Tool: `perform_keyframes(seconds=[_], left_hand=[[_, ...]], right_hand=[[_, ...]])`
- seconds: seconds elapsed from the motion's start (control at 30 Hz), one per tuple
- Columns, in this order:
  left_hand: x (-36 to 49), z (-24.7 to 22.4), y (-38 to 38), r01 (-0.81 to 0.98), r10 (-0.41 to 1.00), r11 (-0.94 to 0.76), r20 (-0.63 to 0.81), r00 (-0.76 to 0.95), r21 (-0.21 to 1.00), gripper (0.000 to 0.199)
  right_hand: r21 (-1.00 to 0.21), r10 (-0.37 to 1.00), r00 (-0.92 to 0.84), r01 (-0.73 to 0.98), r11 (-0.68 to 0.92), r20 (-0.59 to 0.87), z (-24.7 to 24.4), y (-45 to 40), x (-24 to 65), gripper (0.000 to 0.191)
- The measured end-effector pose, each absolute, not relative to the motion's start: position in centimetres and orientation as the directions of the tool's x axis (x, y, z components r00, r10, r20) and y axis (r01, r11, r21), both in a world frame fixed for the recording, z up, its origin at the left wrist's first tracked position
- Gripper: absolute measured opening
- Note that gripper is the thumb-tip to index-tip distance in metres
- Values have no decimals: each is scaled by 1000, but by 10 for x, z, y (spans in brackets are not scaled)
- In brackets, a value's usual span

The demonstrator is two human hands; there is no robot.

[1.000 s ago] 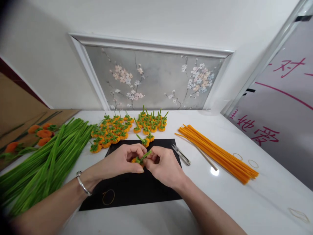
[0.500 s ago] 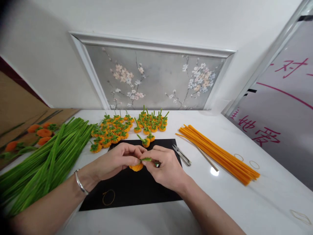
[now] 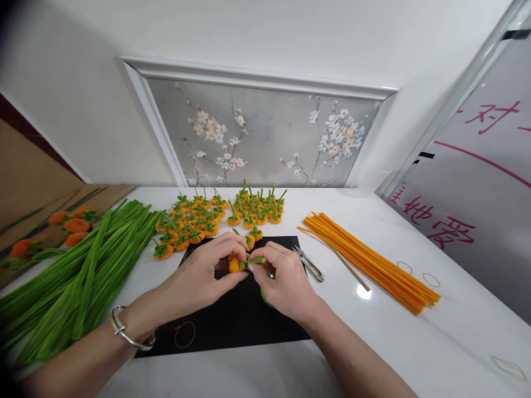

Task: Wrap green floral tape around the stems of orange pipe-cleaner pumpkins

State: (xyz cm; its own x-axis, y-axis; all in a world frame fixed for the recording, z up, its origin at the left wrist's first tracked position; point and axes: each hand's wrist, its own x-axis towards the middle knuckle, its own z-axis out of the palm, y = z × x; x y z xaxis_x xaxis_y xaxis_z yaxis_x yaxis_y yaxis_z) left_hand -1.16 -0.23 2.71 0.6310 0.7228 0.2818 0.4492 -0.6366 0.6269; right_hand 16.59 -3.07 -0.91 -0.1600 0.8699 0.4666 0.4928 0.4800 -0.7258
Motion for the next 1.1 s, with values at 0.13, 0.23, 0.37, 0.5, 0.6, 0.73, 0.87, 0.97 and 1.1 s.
perform_keyframes(seconds=[0.13,0.23,0.37,0.5,0.6,0.73,0.87,0.97,1.1], left_hand=[[-12,22,1,410,753,-547,215,623,730,7],[-12,20,3,334,779,-398,122,615,855,9],[-12,21,1,299,782,-225,-11,623,927,15],[-11,24,-2,370,774,-350,44,631,860,13],[-11,23,-1,403,779,-379,52,625,833,19],[-11,21,3,276,721,-153,-84,687,949,17],[-11,22,6,211,729,-11,-137,671,977,9],[-11,21,5,184,736,16,-136,663,983,8],[-10,20,2,273,763,-145,-69,643,951,10]], right_hand=[[-732,876,-165,493,471,453,-10,-30,166,10],[-746,882,-160,480,461,443,-11,-30,165,10],[-747,878,-161,469,470,451,-11,-31,164,11],[-777,891,-147,442,447,429,-11,-31,163,10],[-816,916,-160,416,400,368,-11,-32,163,10],[-836,927,-170,401,375,334,-10,-32,164,13],[-797,901,-207,420,434,381,-9,-31,165,13],[-738,864,-227,451,502,449,-9,-32,166,12],[-656,825,-218,516,550,521,-13,-33,165,13]])
